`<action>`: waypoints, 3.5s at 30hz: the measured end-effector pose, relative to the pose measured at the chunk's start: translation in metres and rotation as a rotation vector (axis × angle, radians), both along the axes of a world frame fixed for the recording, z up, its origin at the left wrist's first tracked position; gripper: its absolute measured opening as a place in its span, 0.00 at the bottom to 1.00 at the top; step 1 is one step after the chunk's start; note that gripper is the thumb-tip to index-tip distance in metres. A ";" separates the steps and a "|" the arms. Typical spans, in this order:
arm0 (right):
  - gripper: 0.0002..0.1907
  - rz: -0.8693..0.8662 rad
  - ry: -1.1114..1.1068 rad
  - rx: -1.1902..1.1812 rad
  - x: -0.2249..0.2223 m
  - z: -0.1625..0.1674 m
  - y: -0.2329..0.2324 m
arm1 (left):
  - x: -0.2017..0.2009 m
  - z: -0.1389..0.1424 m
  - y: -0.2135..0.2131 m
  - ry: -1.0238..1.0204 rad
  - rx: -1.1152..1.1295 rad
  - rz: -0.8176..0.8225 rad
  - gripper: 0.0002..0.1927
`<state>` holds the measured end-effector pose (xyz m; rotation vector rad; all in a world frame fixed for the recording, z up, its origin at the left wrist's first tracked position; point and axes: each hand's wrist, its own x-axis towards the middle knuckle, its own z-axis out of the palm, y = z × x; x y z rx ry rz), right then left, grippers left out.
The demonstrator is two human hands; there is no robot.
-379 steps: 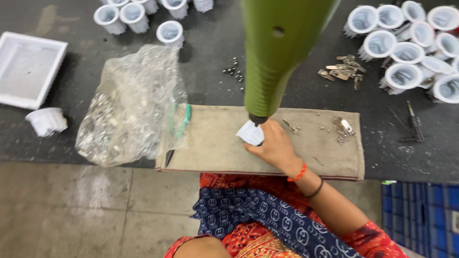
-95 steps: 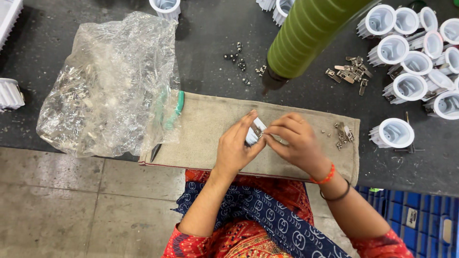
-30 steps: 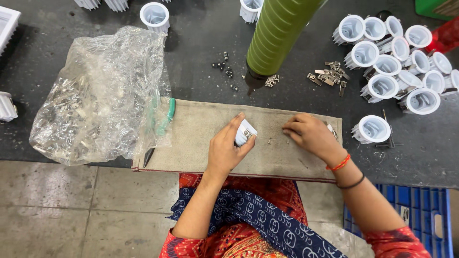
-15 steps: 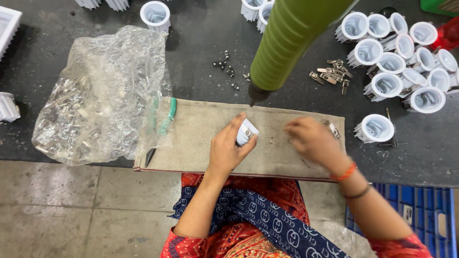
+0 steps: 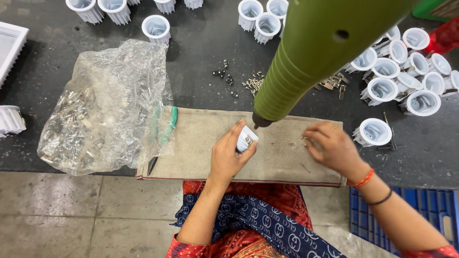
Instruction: The person assembles white plastic lamp holder sockets at a factory workbench. They pick small screws and metal clips from the table, position them on a socket body, and use a green electric screwdriver to drive the screws in, then set the finished socket aside and start the next one.
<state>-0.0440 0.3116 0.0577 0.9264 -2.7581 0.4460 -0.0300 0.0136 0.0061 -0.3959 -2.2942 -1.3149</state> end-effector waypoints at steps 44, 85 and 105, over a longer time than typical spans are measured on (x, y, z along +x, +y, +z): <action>0.10 -0.373 -0.340 -0.434 -0.153 -0.014 -0.039 | -0.002 0.002 -0.001 -0.011 0.018 -0.001 0.30; 0.11 0.320 -0.092 -0.315 -0.031 0.006 -0.113 | 0.000 -0.001 -0.001 -0.063 0.038 -0.013 0.35; 0.14 0.343 -0.091 -0.211 -0.023 0.016 -0.112 | -0.001 -0.006 0.000 -0.047 0.040 -0.004 0.34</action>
